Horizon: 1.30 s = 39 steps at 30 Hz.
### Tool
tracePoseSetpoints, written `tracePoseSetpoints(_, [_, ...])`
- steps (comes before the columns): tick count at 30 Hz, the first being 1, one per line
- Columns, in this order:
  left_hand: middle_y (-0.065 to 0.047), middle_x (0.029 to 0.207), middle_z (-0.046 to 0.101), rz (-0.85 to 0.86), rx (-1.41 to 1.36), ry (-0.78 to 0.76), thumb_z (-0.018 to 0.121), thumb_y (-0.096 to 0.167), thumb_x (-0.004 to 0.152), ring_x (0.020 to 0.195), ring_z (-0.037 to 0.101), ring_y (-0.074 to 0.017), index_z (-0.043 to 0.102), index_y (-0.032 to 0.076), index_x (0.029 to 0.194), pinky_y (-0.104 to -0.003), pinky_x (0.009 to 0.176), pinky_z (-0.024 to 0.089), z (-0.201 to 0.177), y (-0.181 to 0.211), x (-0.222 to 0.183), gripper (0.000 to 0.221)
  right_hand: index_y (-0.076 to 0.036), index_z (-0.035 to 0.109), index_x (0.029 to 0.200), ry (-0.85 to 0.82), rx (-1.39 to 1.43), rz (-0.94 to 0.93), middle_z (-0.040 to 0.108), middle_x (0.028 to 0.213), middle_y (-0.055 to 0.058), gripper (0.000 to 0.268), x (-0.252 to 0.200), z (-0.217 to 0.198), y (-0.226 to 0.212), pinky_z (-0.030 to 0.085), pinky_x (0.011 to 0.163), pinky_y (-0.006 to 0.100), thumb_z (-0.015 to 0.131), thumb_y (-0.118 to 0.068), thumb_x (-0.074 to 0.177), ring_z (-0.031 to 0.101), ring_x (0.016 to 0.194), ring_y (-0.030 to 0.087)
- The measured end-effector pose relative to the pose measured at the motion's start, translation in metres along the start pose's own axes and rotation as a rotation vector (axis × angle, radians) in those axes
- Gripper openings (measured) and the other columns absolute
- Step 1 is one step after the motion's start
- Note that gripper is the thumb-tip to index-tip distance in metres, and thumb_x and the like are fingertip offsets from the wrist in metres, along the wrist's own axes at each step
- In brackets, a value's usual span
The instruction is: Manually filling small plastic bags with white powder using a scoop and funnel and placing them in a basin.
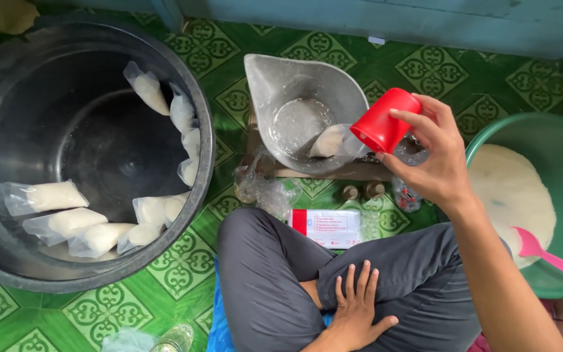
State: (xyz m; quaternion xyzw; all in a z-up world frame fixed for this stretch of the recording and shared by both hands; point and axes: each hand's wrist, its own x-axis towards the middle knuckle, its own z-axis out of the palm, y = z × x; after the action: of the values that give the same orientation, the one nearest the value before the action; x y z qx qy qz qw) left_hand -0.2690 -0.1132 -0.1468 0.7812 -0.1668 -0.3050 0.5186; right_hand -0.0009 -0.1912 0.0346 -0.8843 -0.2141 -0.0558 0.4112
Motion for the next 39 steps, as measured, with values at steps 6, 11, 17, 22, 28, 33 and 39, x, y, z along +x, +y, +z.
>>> tracePoseSetpoints(6, [-0.030,0.158,-0.012,0.003,-0.003,0.005,0.032,0.057,0.094,0.140,-0.018,-0.0568,0.001,-0.008,0.151,-0.073,0.101,-0.010,-0.001,0.000,0.000,0.092,0.002,0.060,0.123,0.036,-0.046,-0.013,0.041,0.138,0.020,0.058,0.001,0.006,0.004,0.051,0.095,0.037,0.080,0.002,0.069,0.052,0.122,0.032])
tracePoseSetpoints(11, [-0.031,0.158,-0.013,-0.001,-0.005,-0.014,0.031,0.057,0.094,0.139,-0.019,-0.0573,0.001,-0.009,0.151,-0.073,0.100,-0.011,-0.003,0.002,0.000,0.093,0.003,0.060,0.124,0.045,-0.077,-0.033,0.041,0.139,0.022,0.058,0.001,0.008,0.002,0.050,0.095,0.038,0.080,0.002,0.069,0.051,0.123,0.034])
tracePoseSetpoints(17, [-0.031,0.158,-0.012,0.006,0.011,0.006,0.031,0.058,0.094,0.139,-0.018,-0.0567,0.002,-0.009,0.151,-0.073,0.101,-0.011,0.002,-0.001,0.001,0.092,0.002,0.061,0.124,0.057,-0.107,-0.040,0.041,0.139,0.023,0.058,0.003,0.008,-0.003,0.050,0.093,0.039,0.081,0.001,0.069,0.050,0.122,0.035])
tracePoseSetpoints(22, [-0.031,0.158,-0.012,0.013,0.004,0.016,0.030,0.058,0.094,0.139,-0.018,-0.0573,0.002,-0.009,0.151,-0.073,0.101,-0.011,0.002,-0.002,0.000,0.092,0.001,0.059,0.124,0.054,-0.054,-0.002,0.039,0.140,0.022,0.058,0.002,0.009,-0.003,0.052,0.097,0.040,0.080,0.001,0.070,0.049,0.126,0.035])
tracePoseSetpoints(28, [-0.030,0.158,-0.012,0.003,0.018,0.011,0.031,0.057,0.094,0.140,-0.017,-0.0568,0.001,-0.008,0.151,-0.073,0.101,-0.010,0.003,-0.003,0.001,0.092,0.002,0.060,0.124,0.049,-0.083,-0.025,0.040,0.139,0.022,0.060,0.000,0.011,-0.002,0.050,0.094,0.039,0.082,0.001,0.068,0.051,0.122,0.034])
tracePoseSetpoints(33, [-0.031,0.158,-0.013,0.000,-0.007,-0.009,0.030,0.057,0.094,0.140,-0.019,-0.0575,0.001,-0.009,0.151,-0.072,0.101,-0.011,-0.002,0.000,0.000,0.092,0.002,0.061,0.122,0.057,-0.158,-0.114,0.040,0.139,0.025,0.060,0.000,0.012,-0.002,0.044,0.108,0.046,0.083,0.002,0.066,0.047,0.128,0.040])
tracePoseSetpoints(39, [-0.032,0.157,-0.012,0.012,-0.002,0.006,0.032,0.056,0.094,0.139,-0.019,-0.0578,0.002,-0.009,0.150,-0.073,0.101,-0.011,-0.001,0.000,0.000,0.091,0.002,0.061,0.123,0.064,-0.177,-0.133,0.040,0.140,0.025,0.061,0.000,0.012,-0.002,0.043,0.109,0.047,0.083,0.001,0.066,0.046,0.128,0.040])
